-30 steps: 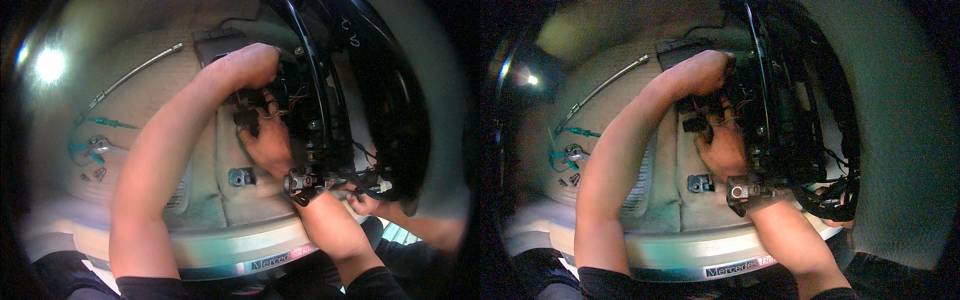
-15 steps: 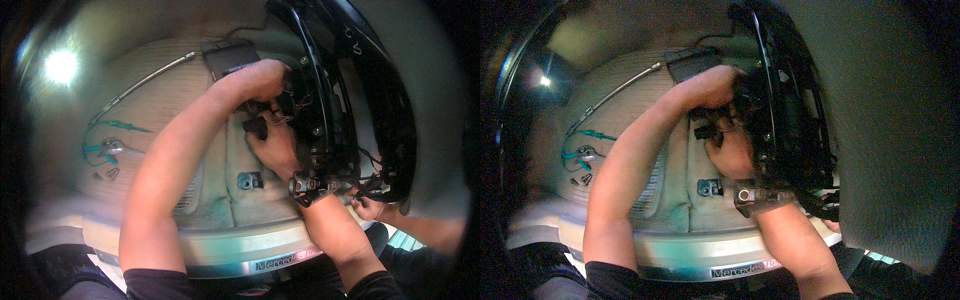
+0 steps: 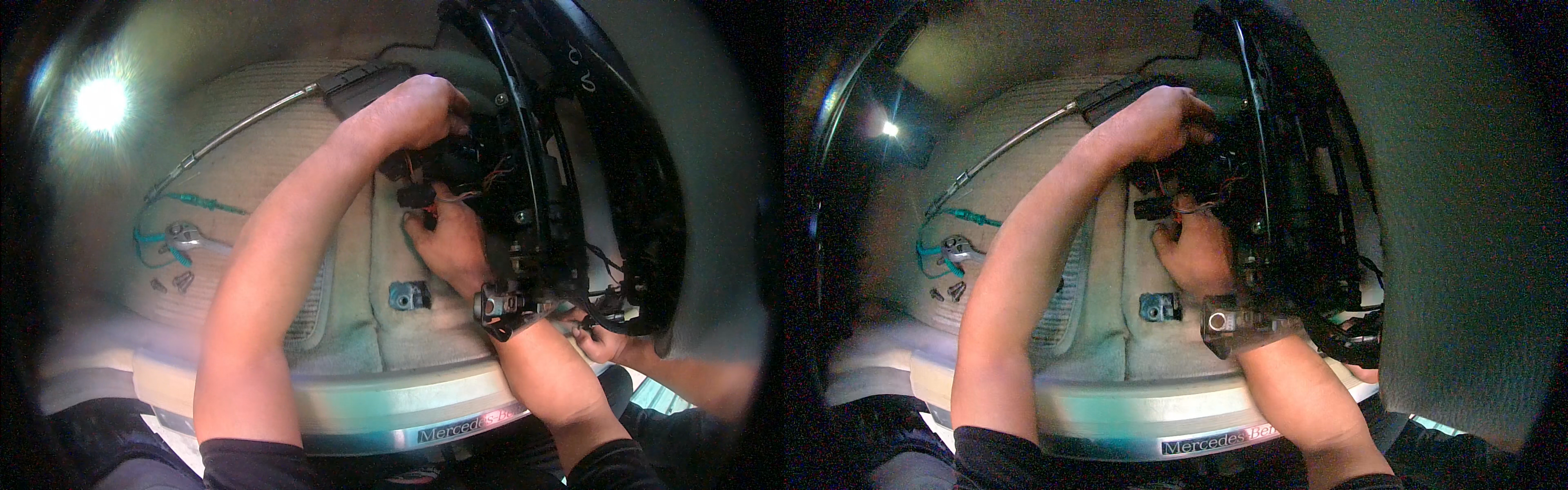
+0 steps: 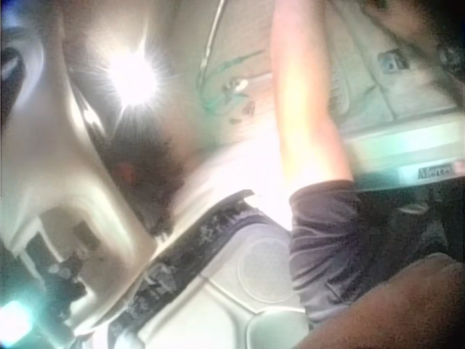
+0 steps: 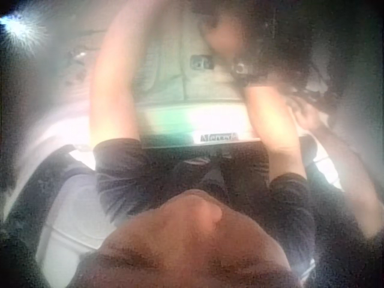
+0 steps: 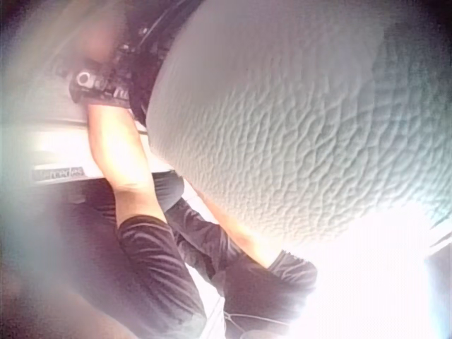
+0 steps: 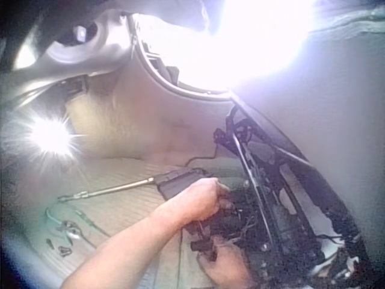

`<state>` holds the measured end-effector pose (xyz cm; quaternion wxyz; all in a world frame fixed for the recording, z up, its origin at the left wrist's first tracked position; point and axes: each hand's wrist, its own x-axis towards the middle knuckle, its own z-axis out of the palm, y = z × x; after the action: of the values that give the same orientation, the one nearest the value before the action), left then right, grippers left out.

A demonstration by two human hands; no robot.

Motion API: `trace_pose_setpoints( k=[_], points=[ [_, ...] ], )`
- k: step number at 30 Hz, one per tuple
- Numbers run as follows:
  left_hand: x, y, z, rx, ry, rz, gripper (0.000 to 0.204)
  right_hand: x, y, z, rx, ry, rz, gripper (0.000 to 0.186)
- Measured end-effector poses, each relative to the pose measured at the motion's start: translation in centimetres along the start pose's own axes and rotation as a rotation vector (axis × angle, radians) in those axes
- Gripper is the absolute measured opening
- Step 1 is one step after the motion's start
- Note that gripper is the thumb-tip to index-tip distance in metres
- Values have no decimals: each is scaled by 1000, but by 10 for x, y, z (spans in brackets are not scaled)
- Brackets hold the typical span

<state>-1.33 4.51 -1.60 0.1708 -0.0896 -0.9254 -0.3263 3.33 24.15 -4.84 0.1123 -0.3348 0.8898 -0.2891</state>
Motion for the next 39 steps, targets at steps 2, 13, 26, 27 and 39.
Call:
trace_pose_setpoints(
  k=[2, 13, 26, 27, 39],
  points=[
    [2, -1, -1, -87, -71, -32, 25, 0, 10, 7, -51, 73, -58, 46],
    [-11, 28, -24, -518, -426, -412, 23, -2, -4, -1, 223, 302, -293, 82],
    [-2, 33, -12, -401, -433, -542, 32, 2, 5, 3, -61, 167, -62, 28],
    [-1, 32, -15, -482, -423, -565, 33, 1, -2, -1, -19, 162, -52, 26],
    [-1, 19, -17, -581, -459, -588, 31, -2, -9, -6, 58, 117, 59, 25]
  ],
)
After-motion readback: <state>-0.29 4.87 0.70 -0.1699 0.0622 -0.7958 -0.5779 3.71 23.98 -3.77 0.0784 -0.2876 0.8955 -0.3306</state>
